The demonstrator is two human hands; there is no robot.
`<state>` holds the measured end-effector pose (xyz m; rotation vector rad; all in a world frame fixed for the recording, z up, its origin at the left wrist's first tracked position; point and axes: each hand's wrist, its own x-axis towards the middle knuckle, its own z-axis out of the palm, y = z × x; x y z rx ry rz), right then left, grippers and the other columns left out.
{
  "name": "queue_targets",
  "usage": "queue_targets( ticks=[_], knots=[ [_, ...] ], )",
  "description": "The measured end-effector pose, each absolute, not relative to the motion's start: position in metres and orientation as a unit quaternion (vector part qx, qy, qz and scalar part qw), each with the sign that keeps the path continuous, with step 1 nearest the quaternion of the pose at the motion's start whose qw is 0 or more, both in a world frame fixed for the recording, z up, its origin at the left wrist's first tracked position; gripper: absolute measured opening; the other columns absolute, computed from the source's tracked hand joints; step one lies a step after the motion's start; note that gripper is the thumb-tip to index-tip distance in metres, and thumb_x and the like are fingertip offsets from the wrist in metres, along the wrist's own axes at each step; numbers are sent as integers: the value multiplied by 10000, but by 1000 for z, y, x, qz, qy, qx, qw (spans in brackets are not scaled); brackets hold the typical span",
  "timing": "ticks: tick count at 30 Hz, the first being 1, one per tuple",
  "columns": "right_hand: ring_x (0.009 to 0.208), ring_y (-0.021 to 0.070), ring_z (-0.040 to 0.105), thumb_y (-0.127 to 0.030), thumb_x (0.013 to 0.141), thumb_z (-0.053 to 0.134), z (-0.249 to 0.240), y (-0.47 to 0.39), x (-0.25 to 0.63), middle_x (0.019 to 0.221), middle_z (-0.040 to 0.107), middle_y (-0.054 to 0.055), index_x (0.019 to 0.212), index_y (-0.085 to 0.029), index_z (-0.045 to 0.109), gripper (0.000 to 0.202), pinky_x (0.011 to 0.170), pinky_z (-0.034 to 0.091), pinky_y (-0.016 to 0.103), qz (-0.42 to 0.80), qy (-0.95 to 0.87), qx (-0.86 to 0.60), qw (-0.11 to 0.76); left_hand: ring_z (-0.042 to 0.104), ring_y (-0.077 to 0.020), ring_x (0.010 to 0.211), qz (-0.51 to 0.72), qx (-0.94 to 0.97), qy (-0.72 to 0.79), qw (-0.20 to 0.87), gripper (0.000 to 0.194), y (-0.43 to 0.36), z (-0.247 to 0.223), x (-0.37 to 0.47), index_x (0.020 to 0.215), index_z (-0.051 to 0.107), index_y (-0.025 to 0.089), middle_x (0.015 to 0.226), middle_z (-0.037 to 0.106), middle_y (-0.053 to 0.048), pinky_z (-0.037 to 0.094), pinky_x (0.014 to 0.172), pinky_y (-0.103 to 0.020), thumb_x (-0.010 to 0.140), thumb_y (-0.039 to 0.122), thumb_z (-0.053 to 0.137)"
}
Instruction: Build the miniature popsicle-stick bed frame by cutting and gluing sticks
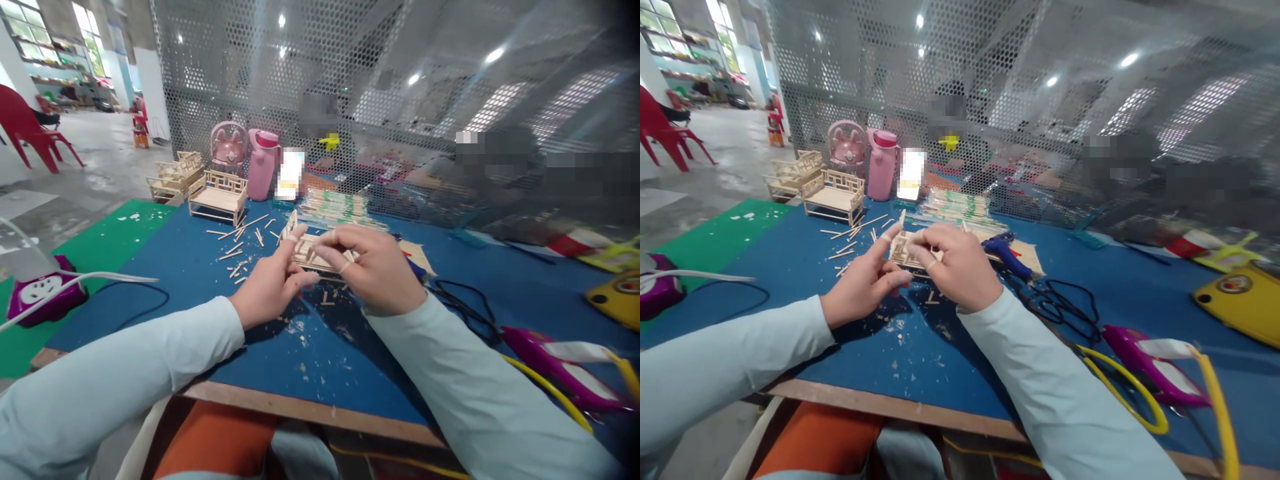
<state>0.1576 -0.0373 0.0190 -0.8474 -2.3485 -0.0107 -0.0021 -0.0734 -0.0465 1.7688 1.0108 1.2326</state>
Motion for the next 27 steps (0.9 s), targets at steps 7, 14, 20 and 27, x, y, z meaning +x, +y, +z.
queue_targets(
  ticks=[7,14,20,27],
  knots=[
    [765,201,555,-298,831,544,1,-14,157,748,623,58,750,-194,674,185,726,428,344,-81,-872,-325,356,443,-77,537,568,591,480,312,483,-55,-49,-9,1275,361,125,740,503,20,374,540,-221,848,294,509],
    [861,202,599,-303,827,566,-8,-12,156,875,682,57,796,-221,701,161,802,454,372,-69,-867,-319,376,492,-137,797,573,651,463,180,507,-42,-50,-17,1265,374,144,1086,544,-95,434,758,-298,793,183,555],
    [752,173,635,-257,807,565,-7,-11,154,778,707,27,771,-206,672,124,734,483,338,0,-862,-337,378,502,-200,924,510,762,364,162,847,-23,-41,-27,1395,243,234,1326,446,-129,422,836,-375,680,161,691],
    [689,164,646,-222,744,595,3,-7,152,731,676,9,934,-182,539,202,636,473,299,125,-860,-359,340,507,-153,836,497,750,375,223,891,-21,-47,-30,1411,212,216,1353,407,-142,438,815,-349,672,209,709]
  ],
)
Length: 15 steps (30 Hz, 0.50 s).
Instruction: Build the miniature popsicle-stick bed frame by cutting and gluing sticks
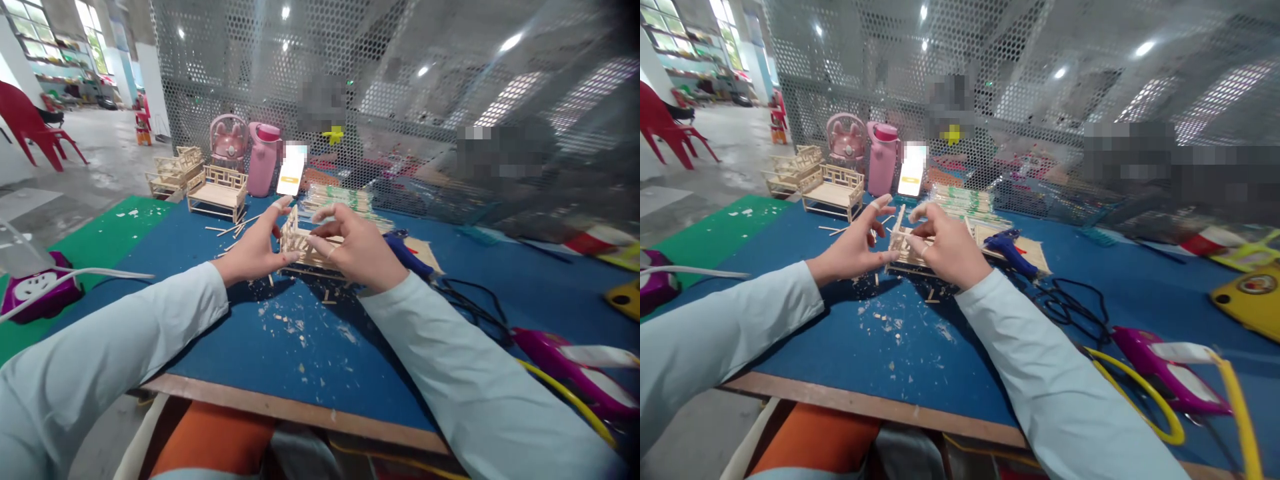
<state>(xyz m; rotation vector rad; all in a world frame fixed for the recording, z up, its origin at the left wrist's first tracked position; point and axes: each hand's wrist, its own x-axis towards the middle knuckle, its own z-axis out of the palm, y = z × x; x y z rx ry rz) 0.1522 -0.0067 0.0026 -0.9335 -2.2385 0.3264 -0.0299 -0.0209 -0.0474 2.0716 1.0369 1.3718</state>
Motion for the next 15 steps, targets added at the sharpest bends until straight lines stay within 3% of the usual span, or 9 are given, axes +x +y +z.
queue_targets(
  ticks=[4,15],
  knots=[
    [719,176,663,-212,744,602,6,-5,151,735,661,-3,1073,-189,470,355,679,473,320,124,-866,-356,329,503,-160,863,488,752,379,227,907,-24,-49,-25,1410,198,193,1363,388,-153,449,821,-348,659,188,707],
    [711,176,662,-246,782,590,-2,-9,150,738,661,-9,1081,-207,479,322,725,481,344,99,-857,-356,360,525,-163,866,513,714,395,267,735,-24,-54,-13,1374,273,163,1274,459,-158,454,823,-347,731,129,627]
  ],
)
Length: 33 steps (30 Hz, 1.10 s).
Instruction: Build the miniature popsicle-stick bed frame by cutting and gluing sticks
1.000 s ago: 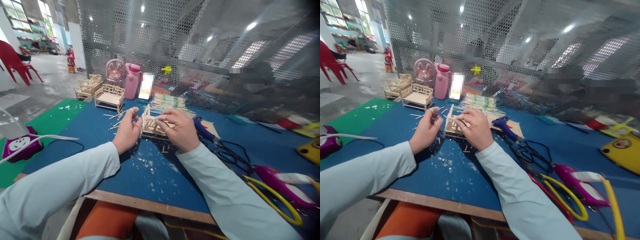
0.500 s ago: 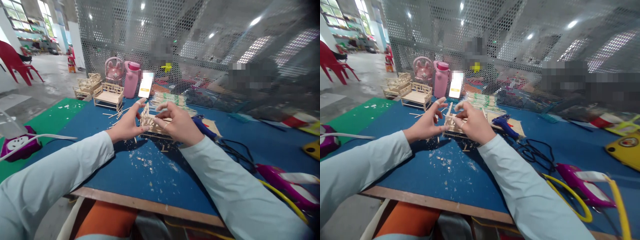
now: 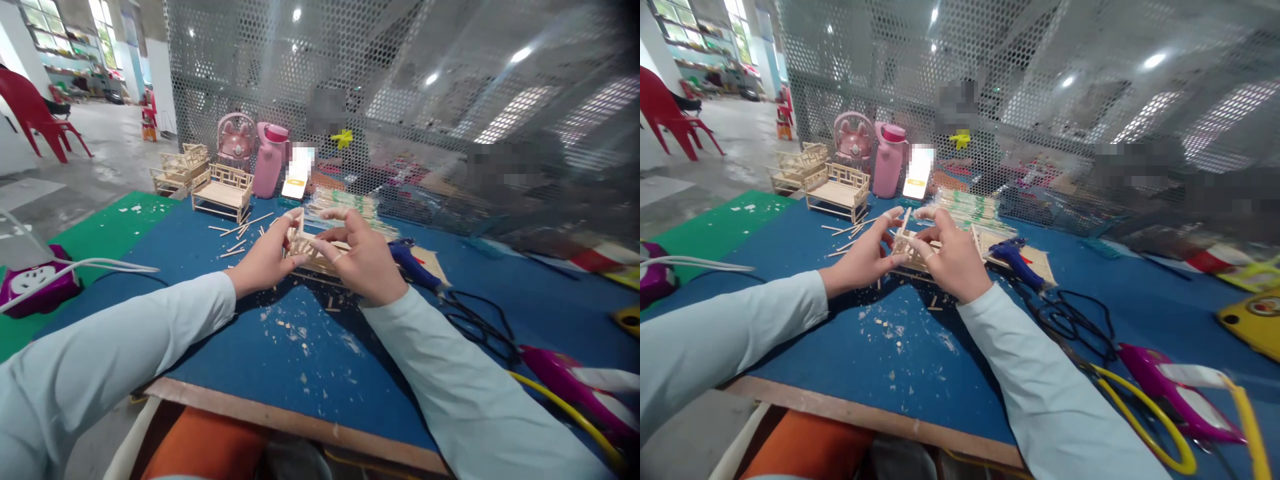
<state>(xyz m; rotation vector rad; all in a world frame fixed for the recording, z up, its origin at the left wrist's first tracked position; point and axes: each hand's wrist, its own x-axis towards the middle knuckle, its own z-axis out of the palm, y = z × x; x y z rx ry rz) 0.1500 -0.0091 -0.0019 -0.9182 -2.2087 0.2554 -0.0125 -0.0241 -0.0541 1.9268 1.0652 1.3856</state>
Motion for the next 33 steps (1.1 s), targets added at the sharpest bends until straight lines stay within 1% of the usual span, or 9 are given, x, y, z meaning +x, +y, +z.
queue_targets(
  ticks=[3,13,16,20,23,26,28,31,33],
  knots=[
    [708,171,660,-238,783,585,-2,-10,150,744,664,-7,1073,-203,480,311,721,477,334,100,-856,-356,361,529,-185,925,510,721,393,256,689,-24,-54,-12,1363,289,137,1270,466,-166,446,837,-345,754,146,611],
    [697,159,652,-220,789,581,-2,-7,150,743,669,-10,1084,-200,481,312,706,465,317,114,-859,-351,354,531,-159,845,505,721,400,254,642,-24,-55,-11,1356,294,144,1244,486,-148,446,820,-345,786,165,588],
    [691,156,653,-215,794,587,-1,-7,150,743,672,-4,1089,-189,490,312,688,468,305,117,-863,-348,348,533,-187,940,509,724,399,239,610,-23,-57,-9,1344,302,123,1256,477,-162,438,852,-351,793,146,564],
    [685,154,656,-218,806,588,0,-8,152,745,679,-1,1119,-179,492,330,673,477,292,99,-873,-333,342,494,-234,1089,524,729,402,180,604,-24,-61,-9,1316,328,143,1279,454,-164,437,876,-363,775,190,592],
    [737,168,661,-195,826,562,-5,-7,155,800,697,24,1103,-182,523,281,692,484,300,11,-889,-302,343,438,-268,1148,542,716,430,90,593,-32,-62,-10,1254,383,136,1262,444,-169,422,898,-402,726,221,639],
    [725,189,648,-185,855,516,-12,-3,159,750,691,54,946,-172,610,131,685,482,319,-155,-893,-251,340,460,-247,1071,573,682,454,28,454,-46,-58,-10,1151,451,135,1140,498,-139,426,870,-404,735,214,616],
    [682,180,638,-166,861,502,-15,-1,161,689,680,53,839,-172,632,133,679,482,314,-218,-884,-220,350,494,-203,949,599,659,454,21,355,-54,-55,-8,1086,477,132,1023,531,-105,442,816,-363,755,198,589],
    [727,164,649,-156,846,524,-13,-8,160,749,707,42,827,-192,638,121,736,487,312,-193,-863,-215,413,499,-142,781,623,645,439,59,271,-62,-53,-4,1042,495,126,887,535,-56,450,711,-287,783,180,557],
    [788,162,658,-186,837,544,-10,-23,156,826,717,34,868,-211,627,92,778,489,325,-79,-828,-255,493,489,-118,716,621,652,426,90,255,-65,-52,-3,1059,510,126,860,534,-44,442,645,-248,813,188,534]
  ],
)
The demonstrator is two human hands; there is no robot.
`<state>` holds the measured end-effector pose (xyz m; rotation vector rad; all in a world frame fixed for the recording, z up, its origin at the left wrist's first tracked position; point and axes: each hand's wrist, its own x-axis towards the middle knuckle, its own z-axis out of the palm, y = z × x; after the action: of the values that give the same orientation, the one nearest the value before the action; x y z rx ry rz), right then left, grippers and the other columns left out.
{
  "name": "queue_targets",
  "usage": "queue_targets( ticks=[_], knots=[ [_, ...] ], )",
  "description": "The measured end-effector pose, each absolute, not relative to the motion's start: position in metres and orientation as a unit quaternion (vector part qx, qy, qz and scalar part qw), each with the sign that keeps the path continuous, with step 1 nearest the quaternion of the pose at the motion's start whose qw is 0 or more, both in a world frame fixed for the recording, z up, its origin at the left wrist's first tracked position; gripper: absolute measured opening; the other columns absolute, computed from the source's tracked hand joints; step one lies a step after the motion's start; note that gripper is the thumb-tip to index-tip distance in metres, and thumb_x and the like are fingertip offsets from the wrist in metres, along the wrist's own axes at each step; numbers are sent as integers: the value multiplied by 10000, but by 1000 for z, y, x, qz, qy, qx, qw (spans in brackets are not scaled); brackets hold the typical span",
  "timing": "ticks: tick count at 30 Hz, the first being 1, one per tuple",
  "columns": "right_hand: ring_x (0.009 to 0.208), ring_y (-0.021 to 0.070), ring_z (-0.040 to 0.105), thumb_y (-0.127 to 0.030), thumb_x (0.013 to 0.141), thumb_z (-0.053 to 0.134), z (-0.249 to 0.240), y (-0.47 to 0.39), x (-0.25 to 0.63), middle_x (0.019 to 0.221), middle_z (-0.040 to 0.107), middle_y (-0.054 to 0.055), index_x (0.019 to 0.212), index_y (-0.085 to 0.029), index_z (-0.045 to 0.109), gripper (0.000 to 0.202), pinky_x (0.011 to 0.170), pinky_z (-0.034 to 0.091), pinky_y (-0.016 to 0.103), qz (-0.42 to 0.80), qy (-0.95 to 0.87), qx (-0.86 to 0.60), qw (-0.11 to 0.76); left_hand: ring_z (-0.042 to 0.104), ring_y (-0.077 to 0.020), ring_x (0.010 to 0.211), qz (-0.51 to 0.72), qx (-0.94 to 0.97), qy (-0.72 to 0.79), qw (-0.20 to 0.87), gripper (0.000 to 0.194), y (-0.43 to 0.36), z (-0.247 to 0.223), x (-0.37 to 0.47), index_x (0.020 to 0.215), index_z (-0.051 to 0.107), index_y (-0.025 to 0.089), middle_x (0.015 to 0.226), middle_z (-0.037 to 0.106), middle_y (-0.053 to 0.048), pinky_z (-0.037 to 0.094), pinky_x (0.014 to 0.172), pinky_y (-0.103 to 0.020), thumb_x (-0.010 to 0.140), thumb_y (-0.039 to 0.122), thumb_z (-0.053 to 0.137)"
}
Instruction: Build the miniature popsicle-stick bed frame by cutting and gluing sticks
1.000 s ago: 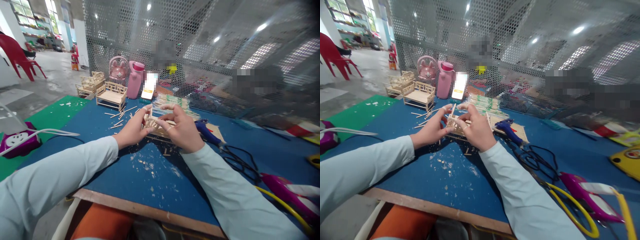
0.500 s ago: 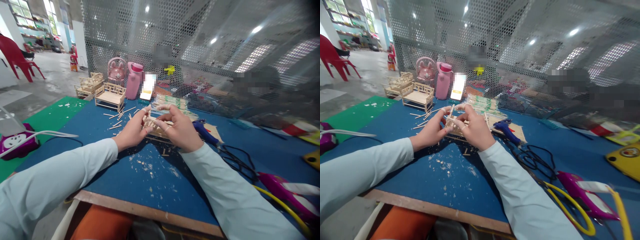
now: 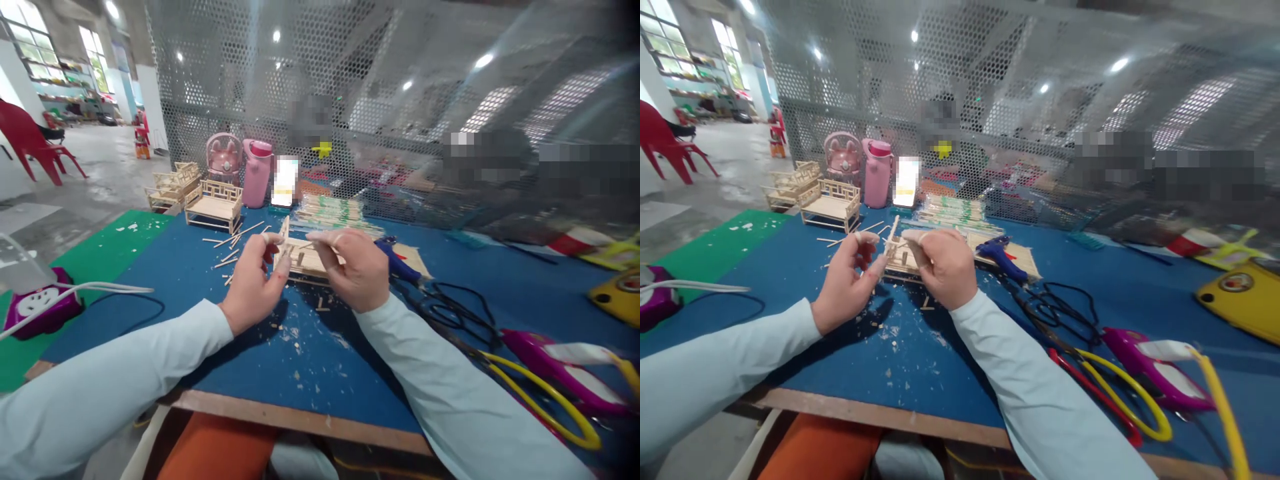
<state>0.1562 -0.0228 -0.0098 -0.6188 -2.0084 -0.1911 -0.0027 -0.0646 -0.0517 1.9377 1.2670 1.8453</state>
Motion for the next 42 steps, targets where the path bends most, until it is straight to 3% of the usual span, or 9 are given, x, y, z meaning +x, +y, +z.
queue_targets(
  ticks=[5,9,15,19,23,27,30,37,42],
  knots=[
    [700,137,659,-279,794,580,-21,-67,140,744,697,-17,984,-222,531,204,736,516,311,413,-637,-337,557,562,-132,842,602,723,326,96,256,-71,-51,-2,1096,600,180,990,614,-69,464,726,-245,851,234,544],
    [688,123,635,-319,744,596,-40,-79,129,773,689,-15,1018,-214,490,312,704,501,277,561,-549,-322,528,610,-139,860,589,737,297,151,161,-77,-51,-1,932,691,190,918,672,-51,473,778,-248,845,236,562],
    [831,172,628,-288,770,542,-35,-90,155,924,681,39,1101,-213,491,343,800,471,338,308,-728,-434,432,605,-123,728,561,684,364,292,231,-78,-49,1,816,663,151,805,683,-33,468,699,-232,864,323,517],
    [935,260,613,-374,803,528,-34,-103,209,971,662,108,929,-188,576,230,798,442,373,-6,-753,-624,209,463,-65,487,510,642,381,427,277,-77,-50,4,774,616,137,615,588,19,383,487,-192,835,393,529],
    [752,250,649,-465,855,449,-39,-102,244,788,674,85,829,-200,536,280,590,396,303,-48,-689,-724,-7,453,-58,497,496,595,347,528,281,-77,-50,9,801,606,133,610,549,34,386,488,-189,743,407,626],
    [741,213,646,-276,899,382,-43,-98,244,828,677,86,860,-193,526,170,578,353,276,-63,-706,-705,-31,475,-62,538,493,566,334,571,329,-79,-48,12,804,621,131,642,556,30,419,532,-202,666,422,690],
    [672,207,624,-250,893,373,-45,-98,244,730,650,79,856,-184,517,163,574,358,280,-29,-673,-738,51,460,-59,521,475,565,343,580,375,-81,-46,13,826,642,131,627,548,32,415,521,-205,651,459,692],
    [471,115,453,-454,774,579,-40,-125,234,572,497,-44,848,-225,512,250,452,358,236,210,-561,-615,513,433,-55,487,451,594,364,558,352,-82,-47,11,792,661,127,600,548,33,395,510,-212,678,461,672],
    [380,59,251,-483,737,634,-27,-152,207,463,299,-100,718,-234,473,297,345,226,168,386,-470,-500,616,577,-133,718,476,665,350,457,307,-86,-46,8,809,686,149,796,678,-27,455,684,-250,770,441,597]
  ],
)
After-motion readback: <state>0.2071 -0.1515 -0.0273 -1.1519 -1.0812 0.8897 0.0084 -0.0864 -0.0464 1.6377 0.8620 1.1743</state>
